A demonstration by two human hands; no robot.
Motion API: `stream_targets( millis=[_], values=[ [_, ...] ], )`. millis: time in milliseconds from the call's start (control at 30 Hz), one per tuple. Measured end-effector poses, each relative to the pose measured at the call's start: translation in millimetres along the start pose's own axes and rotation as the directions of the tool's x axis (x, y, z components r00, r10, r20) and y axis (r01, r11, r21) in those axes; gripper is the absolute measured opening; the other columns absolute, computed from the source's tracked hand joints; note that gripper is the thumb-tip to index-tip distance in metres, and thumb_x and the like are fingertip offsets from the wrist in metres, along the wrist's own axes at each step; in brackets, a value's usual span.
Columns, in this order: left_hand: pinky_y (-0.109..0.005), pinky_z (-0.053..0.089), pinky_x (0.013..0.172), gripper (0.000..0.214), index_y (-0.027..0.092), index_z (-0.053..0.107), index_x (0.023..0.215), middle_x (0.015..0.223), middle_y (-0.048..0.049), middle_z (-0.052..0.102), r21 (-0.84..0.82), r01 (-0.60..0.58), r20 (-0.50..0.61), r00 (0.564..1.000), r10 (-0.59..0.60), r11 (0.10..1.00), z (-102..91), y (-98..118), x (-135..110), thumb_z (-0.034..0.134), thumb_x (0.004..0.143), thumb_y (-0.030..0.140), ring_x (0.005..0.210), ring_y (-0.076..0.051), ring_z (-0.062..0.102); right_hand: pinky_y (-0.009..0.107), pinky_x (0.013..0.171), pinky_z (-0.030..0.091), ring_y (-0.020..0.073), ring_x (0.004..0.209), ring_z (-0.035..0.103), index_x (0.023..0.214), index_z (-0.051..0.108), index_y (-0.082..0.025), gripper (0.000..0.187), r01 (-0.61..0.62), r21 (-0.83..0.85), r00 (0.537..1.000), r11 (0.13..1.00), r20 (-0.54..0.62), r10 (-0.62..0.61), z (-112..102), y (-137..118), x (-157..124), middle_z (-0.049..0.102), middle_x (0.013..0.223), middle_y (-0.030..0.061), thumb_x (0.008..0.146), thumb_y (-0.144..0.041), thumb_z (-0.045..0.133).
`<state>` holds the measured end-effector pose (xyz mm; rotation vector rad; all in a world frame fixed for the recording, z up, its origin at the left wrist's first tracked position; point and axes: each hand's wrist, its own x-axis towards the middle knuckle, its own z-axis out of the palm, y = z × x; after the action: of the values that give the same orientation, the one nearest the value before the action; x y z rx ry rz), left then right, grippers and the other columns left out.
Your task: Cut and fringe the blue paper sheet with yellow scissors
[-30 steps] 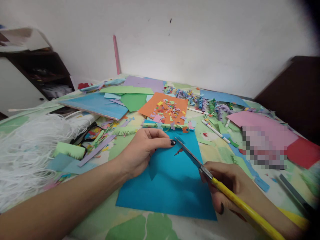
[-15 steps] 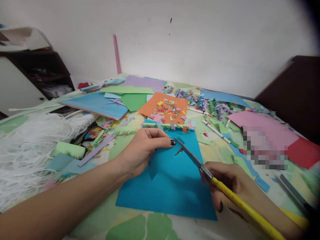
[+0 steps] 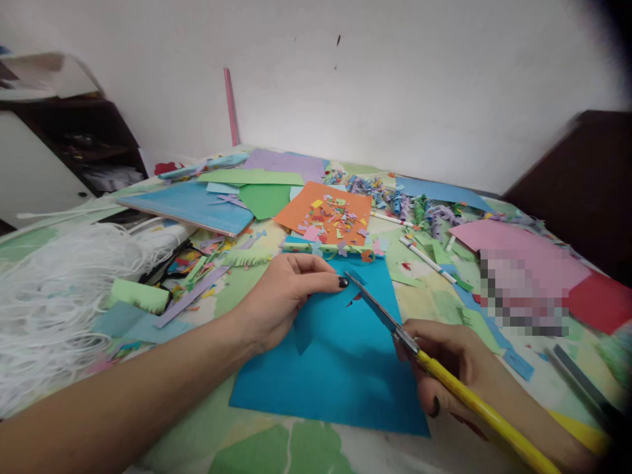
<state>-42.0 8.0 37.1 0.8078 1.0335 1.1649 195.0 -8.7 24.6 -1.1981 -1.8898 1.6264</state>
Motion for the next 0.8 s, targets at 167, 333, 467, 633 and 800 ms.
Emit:
stream_targets(
  millis=[167,333,467,633,800],
  values=[
    [-0.02,0.036,0.051,0.016,0.014,0.066,0.055,0.055,0.0007,0.061,0.001,0.0,-0.002,1.0,0.0,1.0,0.2,0,0,0.081,0.053,0.019,0.053,-0.008,0.05,0.024,0.044,0.014,0.0089,0.051,0.024,0.073,0.052,-0.019,0.055,0.01,-0.018,1.0,1.0,-0.014,-0.01,-1,2,0,0.034,0.053,-0.0077,0.062,-0.067,0.076],
    [-0.02,0.035,0.05,0.017,0.014,0.065,0.054,0.054,0.0011,0.06,0.004,-0.015,-0.002,1.0,0.016,1.0,0.2,0,-1,0.082,0.052,0.019,0.052,-0.008,0.049,0.02,0.041,0.019,0.0073,0.047,0.029,0.075,0.052,-0.019,0.052,-0.005,0.045,1.0,0.999,0.02,0.004,0,-1,0,0.041,0.049,-0.0075,0.064,-0.063,0.078],
    [-0.02,0.032,0.048,0.021,0.015,0.065,0.054,0.053,0.0015,0.059,0.017,-0.011,-0.002,1.0,0.011,1.0,-0.2,0,-1,0.084,0.05,0.023,0.051,-0.007,0.046,0.016,0.035,0.021,0.0029,0.039,0.027,0.08,0.05,-0.02,0.05,-0.048,0.108,0.995,0.993,0.094,0.038,0,-4,-1,0.049,0.053,-0.0073,0.068,-0.06,0.077],
    [-0.02,0.033,0.048,0.023,0.015,0.065,0.054,0.052,0.0014,0.058,0.006,0.0,-0.001,1.0,0.0,1.0,-0.6,1,-1,0.085,0.048,0.025,0.05,-0.008,0.046,0.013,0.033,0.021,0.0011,0.037,0.027,0.081,0.05,-0.02,0.046,-0.049,0.122,0.994,0.991,0.098,0.037,0,-6,-1,0.049,0.055,-0.0079,0.065,-0.05,0.081],
    [-0.02,0.032,0.047,0.024,0.015,0.065,0.054,0.051,0.0015,0.057,0.004,0.003,-0.003,1.0,-0.003,1.0,-0.4,2,-2,0.085,0.047,0.026,0.049,-0.007,0.045,0.015,0.037,0.025,0.004,0.039,0.034,0.078,0.052,-0.019,0.039,-0.036,0.104,0.997,0.994,0.07,0.029,0,-9,-1,0.049,0.052,-0.0069,0.063,-0.04,0.082]
  ],
)
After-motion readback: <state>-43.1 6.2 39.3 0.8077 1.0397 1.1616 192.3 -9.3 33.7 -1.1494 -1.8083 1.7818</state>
